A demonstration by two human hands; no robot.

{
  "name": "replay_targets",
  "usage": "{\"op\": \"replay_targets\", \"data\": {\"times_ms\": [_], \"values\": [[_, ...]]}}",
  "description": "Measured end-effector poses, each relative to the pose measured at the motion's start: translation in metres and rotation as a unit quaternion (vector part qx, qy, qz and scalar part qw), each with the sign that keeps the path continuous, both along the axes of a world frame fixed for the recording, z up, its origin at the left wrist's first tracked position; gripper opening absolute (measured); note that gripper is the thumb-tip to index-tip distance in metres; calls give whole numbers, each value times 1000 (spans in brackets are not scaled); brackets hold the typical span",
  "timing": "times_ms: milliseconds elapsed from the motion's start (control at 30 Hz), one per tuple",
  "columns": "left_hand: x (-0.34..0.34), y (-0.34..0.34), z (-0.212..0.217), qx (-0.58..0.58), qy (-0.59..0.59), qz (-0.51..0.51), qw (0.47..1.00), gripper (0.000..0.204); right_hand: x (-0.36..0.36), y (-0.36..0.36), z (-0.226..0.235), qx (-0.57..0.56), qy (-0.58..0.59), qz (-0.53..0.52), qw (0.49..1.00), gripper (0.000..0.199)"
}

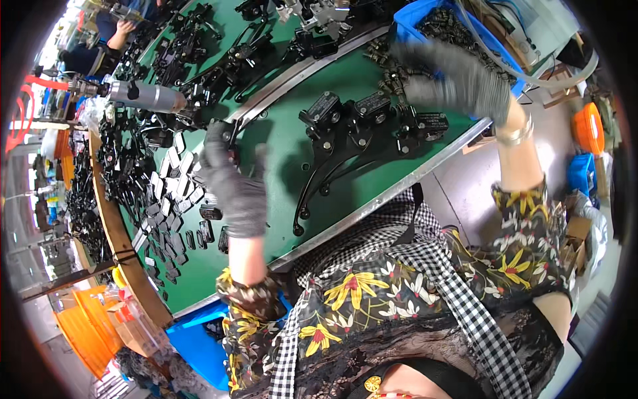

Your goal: Assembling black plastic and metal components and using a pneumatic press machine to fasten them together.

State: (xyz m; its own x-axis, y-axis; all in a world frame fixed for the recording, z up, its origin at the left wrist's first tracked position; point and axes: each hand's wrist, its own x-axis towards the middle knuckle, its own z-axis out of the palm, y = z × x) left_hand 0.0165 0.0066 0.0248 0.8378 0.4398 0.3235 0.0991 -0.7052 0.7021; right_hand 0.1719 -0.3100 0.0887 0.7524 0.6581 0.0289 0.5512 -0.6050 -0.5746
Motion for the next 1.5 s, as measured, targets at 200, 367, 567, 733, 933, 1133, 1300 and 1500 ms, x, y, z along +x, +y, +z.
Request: {"op": "replay_targets", "data": {"times_ms": [200, 367, 567, 733, 933, 1133, 1300, 1500], "values": [[4, -66, -33, -30, 193, -102, 975, 53, -37, 7, -63, 170, 75, 13, 983, 77], [-15, -12, -50, -7, 167, -96, 981, 51, -37, 77, -70, 129, 75, 26, 989, 64], [-45, 8, -32, 232, 105, 53, 966, 57, -54, 133, -67, 72, 5, 64, 995, 61], [-40, -36, -29, 86, -10, 28, 996, 67, -33, 190, 9, -5, -89, 108, 990, 71], [-11, -59, -28, 57, 52, 48, 996, 65, 27, 334, -10, 225, -83, 151, 959, 88], [-16, -48, -31, 1, 73, 17, 997, 69, 20, 354, 2, 345, 168, 277, 881, 68], [-1, -47, -21, -50, -7, -43, 998, 54, 5, 255, 58, 304, 252, 201, 897, 60], [5, -32, -31, -145, 29, -46, 988, 41, -14, 203, 25, 415, 408, 246, 775, 42]]}}
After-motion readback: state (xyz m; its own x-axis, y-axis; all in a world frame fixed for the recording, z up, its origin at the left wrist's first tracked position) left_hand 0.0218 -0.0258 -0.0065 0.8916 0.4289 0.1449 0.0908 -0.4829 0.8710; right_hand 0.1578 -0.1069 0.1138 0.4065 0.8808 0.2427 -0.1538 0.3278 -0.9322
